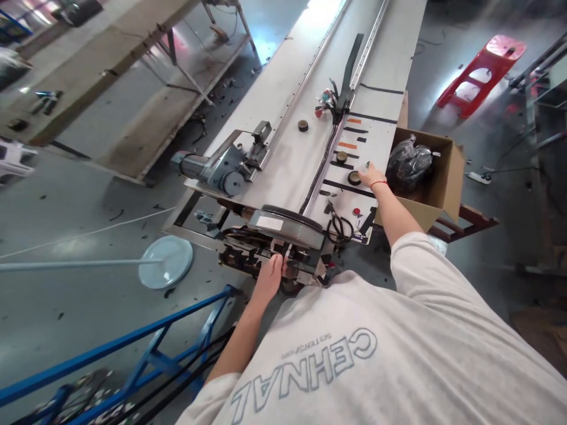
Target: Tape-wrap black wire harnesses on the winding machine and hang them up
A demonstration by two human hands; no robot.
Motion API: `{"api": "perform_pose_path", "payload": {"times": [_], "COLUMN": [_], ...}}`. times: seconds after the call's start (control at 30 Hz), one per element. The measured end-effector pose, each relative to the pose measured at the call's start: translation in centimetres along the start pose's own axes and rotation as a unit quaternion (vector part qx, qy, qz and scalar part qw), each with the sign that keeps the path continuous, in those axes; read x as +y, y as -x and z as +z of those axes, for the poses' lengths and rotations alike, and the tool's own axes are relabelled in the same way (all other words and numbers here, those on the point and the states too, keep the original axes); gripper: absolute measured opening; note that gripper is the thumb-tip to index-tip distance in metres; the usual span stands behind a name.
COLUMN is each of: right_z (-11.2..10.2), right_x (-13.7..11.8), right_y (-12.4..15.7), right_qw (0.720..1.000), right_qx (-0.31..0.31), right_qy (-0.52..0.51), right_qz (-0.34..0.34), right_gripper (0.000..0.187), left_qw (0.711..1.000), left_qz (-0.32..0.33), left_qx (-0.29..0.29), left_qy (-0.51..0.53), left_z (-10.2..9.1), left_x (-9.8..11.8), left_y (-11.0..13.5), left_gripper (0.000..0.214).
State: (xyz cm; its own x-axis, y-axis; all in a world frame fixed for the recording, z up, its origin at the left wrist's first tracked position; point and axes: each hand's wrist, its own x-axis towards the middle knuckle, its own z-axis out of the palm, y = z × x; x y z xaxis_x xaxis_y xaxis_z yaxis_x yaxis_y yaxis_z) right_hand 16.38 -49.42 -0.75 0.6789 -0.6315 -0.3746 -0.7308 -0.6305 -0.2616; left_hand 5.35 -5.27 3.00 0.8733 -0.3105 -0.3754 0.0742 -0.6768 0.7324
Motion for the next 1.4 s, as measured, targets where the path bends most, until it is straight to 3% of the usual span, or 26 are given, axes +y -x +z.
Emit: {"api": "perform_pose_path", "payload": {"times": [0.13,0.2,0.27,0.37,0.43,0.57,0.63,0.8,0.87,0.97,1.0,1.07,1.13,1.17,1.23,1.33,1.4], "right_z": [0.2,0.3,0.4,0.5,0.5,0.8,0.7,-0.9,-1.3,0.7,2.2,6.0,9.6,11.0,13.0,14.5,15.0], "right_x": [0.1,0.1,0.1,0.1,0.0,0.2,0.3,-0.5,-1.7,-3.7,-4.3,-5.3,-6.3,-6.9,-8.5,-11.0,-11.9], "right_y": [-0.2,-0.2,-0.2,-0.2,-0.2,0.2,0.1,-0.1,2.2,10.8,14.5,22.0,27.5,29.1,30.1,27.8,25.9], "right_qw": [1.000,1.000,1.000,1.000,1.000,1.000,1.000,0.999,0.992,0.940,0.918,0.860,0.815,0.819,0.858,0.915,0.922], "right_qx": [0.001,0.004,0.007,0.009,0.007,0.009,0.010,0.007,0.054,0.133,0.117,0.019,-0.063,-0.068,-0.048,-0.049,-0.088], "right_qy": [0.005,0.009,0.017,0.024,0.021,0.025,0.025,-0.029,-0.087,-0.208,-0.240,-0.281,-0.265,-0.239,-0.186,-0.144,-0.154], "right_qz": [-0.001,-0.002,-0.003,-0.005,-0.007,-0.009,-0.008,-0.013,-0.067,-0.236,-0.291,-0.426,-0.512,-0.517,-0.477,-0.374,-0.345], "right_gripper": [0.075,0.076,0.077,0.079,0.079,0.079,0.080,0.072,0.065,0.049,0.043,0.033,0.034,0.035,0.036,0.024,0.009], "left_qw": [0.995,0.990,0.980,0.972,0.981,0.998,0.996,0.992,0.991,0.987,0.985,0.981,0.977,0.975,0.973,0.972,0.973], "left_qz": [-0.079,-0.097,-0.101,-0.073,-0.047,-0.041,-0.049,-0.046,-0.040,-0.037,-0.037,-0.033,-0.020,-0.010,0.011,0.032,0.042], "left_qx": [0.015,-0.036,-0.125,-0.211,-0.182,-0.022,0.030,0.045,0.040,0.045,0.050,0.065,0.082,0.090,0.101,0.098,0.091], "left_qy": [0.061,0.094,0.114,0.077,0.038,0.040,0.066,0.111,0.125,0.152,0.160,0.179,0.196,0.202,0.208,0.209,0.206], "left_z": [-0.2,-0.7,-1.3,-1.9,-1.7,-0.1,0.8,2.0,2.1,1.9,1.7,1.0,0.2,-0.2,-0.9,-1.5,-1.6], "left_x": [-3.5,-5.0,-6.0,-6.3,-6.2,-6.3,-6.3,-5.4,-5.0,-4.6,-4.5,-4.4,-4.3,-4.3,-4.2,-4.0,-3.9], "left_y": [2.6,3.7,4.5,5.2,5.6,6.0,5.8,3.7,2.7,1.4,1.1,0.7,0.3,0.2,-0.2,-0.6,-0.7], "left_gripper": [0.057,0.061,0.062,0.058,0.052,0.051,0.056,0.066,0.067,0.066,0.066,0.065,0.063,0.062,0.059,0.056,0.055]}}
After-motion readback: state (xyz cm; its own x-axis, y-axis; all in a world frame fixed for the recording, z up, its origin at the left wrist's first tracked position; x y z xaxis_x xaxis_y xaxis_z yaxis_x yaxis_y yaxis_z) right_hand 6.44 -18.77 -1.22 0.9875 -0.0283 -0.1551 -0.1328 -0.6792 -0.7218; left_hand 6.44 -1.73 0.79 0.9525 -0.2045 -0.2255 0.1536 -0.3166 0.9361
